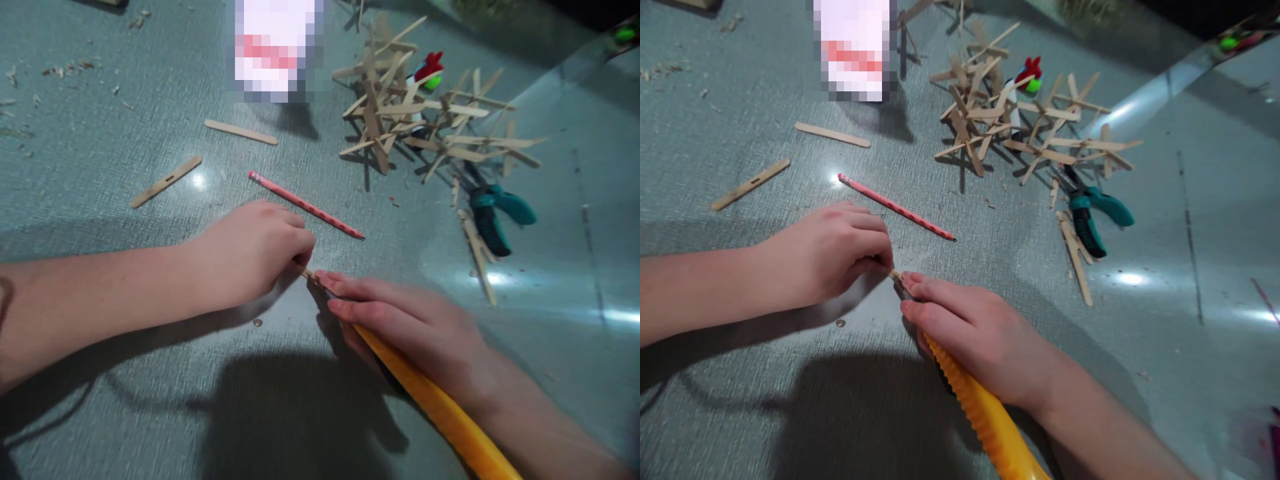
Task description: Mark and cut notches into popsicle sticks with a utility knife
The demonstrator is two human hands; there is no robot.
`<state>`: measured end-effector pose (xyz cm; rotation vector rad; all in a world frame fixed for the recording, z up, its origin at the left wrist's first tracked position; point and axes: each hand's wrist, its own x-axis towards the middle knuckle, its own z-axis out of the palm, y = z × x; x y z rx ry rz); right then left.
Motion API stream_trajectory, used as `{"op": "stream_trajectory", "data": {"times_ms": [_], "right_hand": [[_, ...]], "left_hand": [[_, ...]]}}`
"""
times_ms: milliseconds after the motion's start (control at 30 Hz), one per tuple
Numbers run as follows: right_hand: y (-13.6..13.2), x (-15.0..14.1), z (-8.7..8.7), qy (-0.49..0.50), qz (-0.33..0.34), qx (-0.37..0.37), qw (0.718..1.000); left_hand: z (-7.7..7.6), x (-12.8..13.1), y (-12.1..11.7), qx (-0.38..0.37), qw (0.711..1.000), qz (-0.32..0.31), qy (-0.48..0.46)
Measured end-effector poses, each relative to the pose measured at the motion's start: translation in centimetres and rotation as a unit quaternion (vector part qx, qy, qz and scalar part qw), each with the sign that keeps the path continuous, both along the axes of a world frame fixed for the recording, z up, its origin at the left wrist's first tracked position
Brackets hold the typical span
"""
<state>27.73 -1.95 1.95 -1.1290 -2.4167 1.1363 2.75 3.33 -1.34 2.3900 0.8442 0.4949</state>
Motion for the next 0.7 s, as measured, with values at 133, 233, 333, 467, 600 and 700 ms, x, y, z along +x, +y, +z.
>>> {"op": "stream_trajectory", "data": {"times_ms": [133,233,333,467,600,700], "right_hand": [[0.1,0.1,-0.1,0.003,0.019,0.010,1.000],[0.0,-0.1,-0.1,-0.006,0.005,-0.017,1.000],[-0.1,0.0,-0.3,-0.029,-0.020,-0.052,0.998],[0.0,1.0,-1.2,-0.008,-0.033,0.000,0.999],[0.0,1.8,-2.4,0.071,0.019,0.148,0.986],[-0.2,1.5,-2.8,0.081,0.014,0.188,0.979]], "left_hand": [[0.0,0.0,0.1,-0.004,1.000,0.002,0.005],[0.1,0.1,0.1,-0.006,1.000,0.003,0.012],[0.2,0.2,0.2,-0.008,1.000,0.006,0.023],[0.3,0.2,0.2,-0.018,0.999,0.012,0.026],[0.4,0.1,0.2,-0.020,1.000,0.011,0.016],[0.4,0.1,0.2,-0.014,1.000,0.007,0.017]]}}
